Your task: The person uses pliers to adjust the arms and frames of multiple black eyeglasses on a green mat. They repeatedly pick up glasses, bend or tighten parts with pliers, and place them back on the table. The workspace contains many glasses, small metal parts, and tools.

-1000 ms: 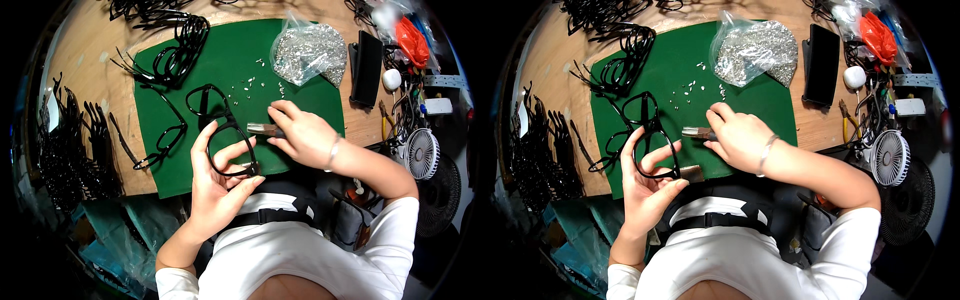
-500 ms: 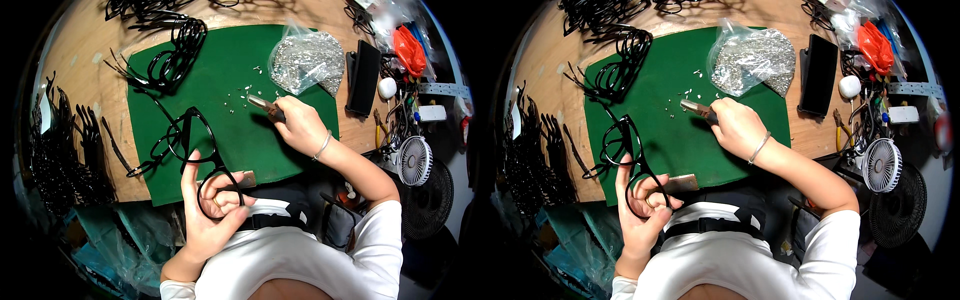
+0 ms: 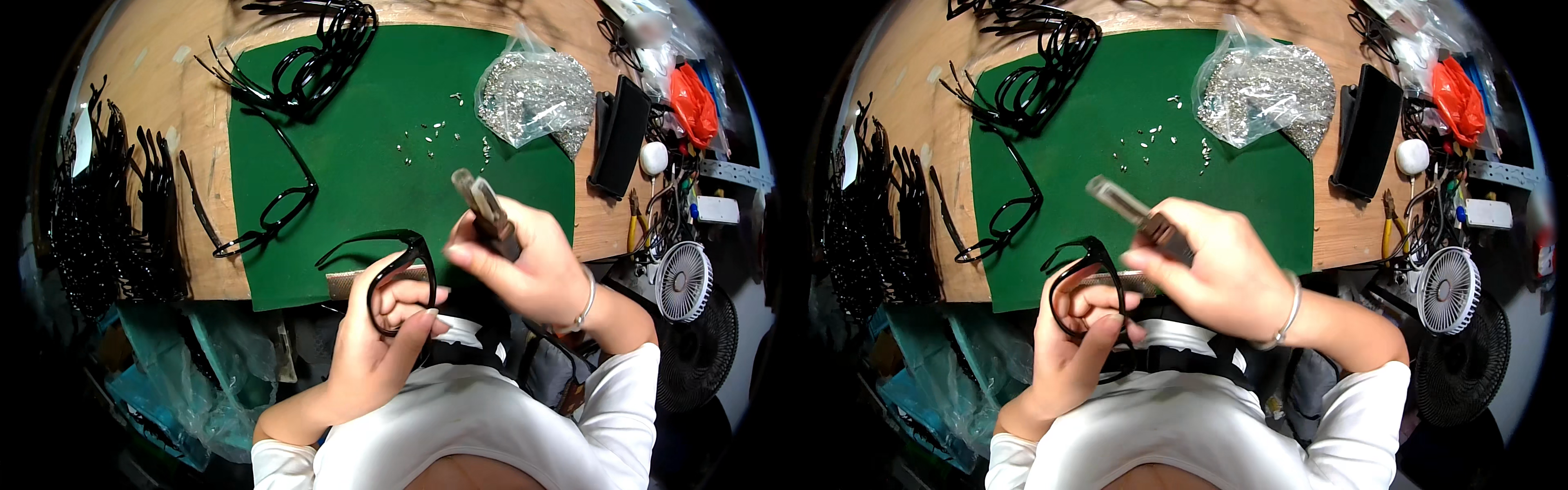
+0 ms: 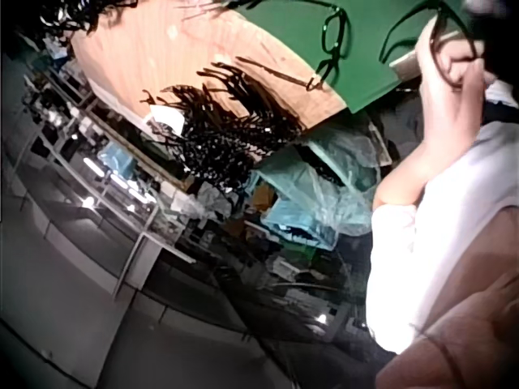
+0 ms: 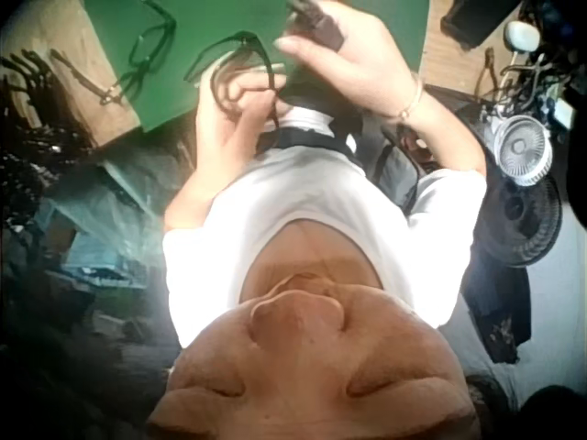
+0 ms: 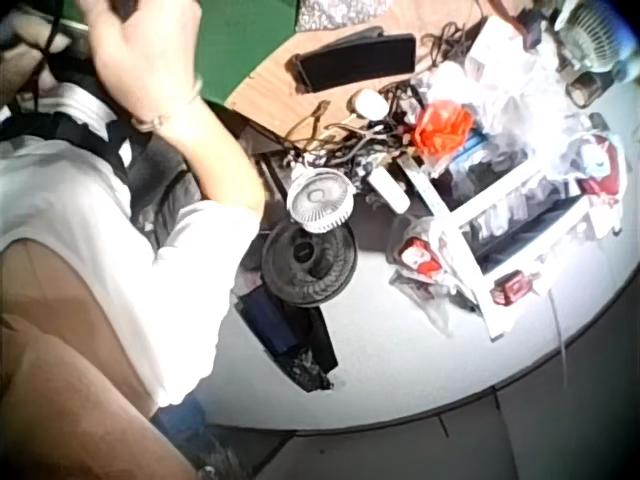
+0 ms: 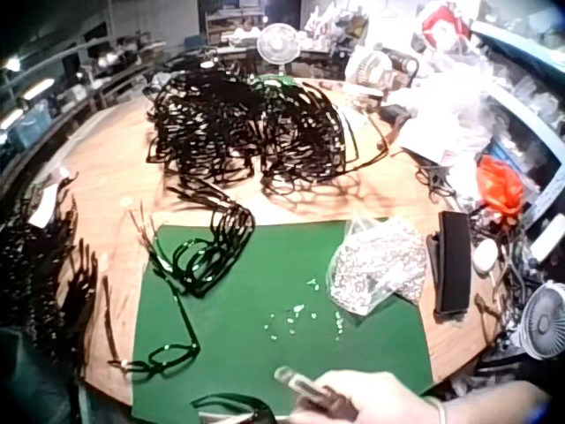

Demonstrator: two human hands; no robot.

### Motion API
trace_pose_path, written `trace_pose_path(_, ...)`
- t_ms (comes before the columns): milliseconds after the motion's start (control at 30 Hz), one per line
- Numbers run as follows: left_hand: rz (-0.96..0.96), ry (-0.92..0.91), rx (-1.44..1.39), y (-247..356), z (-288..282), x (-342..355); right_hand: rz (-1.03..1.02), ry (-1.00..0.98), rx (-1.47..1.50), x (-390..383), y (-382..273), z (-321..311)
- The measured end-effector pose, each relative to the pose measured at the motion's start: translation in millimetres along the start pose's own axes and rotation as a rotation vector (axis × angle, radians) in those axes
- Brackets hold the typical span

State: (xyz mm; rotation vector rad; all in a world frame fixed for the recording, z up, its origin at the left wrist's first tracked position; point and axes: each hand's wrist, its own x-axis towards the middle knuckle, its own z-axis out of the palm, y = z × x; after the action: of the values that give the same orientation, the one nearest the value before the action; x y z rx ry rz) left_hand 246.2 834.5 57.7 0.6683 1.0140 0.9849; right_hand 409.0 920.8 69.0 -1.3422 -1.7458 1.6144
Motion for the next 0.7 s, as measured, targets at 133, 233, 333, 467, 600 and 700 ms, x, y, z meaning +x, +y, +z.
trace_pose_path(133,0.137,0.040,0.064,-4,16,4,-0.013,0.071,0.271,-3,3,17)
trace_pose_path(233,0.179,0.034,0.150,-5,20,5,0.076,0.045,0.593,-4,9,21)
trace_pose_path(333,0.162,0.010,0.154,-5,17,5,0.203,-0.029,0.693,0,4,16)
trace_pose_path(467,0.043,-0.069,0.074,4,10,6,0.335,-0.166,0.767,4,-2,4)
trace_pose_path(600,-0.089,-0.185,-0.015,19,1,6,0.368,-0.236,0.733,4,-7,-1)
trace_pose_path(700,-0.200,-0.239,-0.229,25,-2,6,0.380,-0.226,0.739,2,-11,-1)
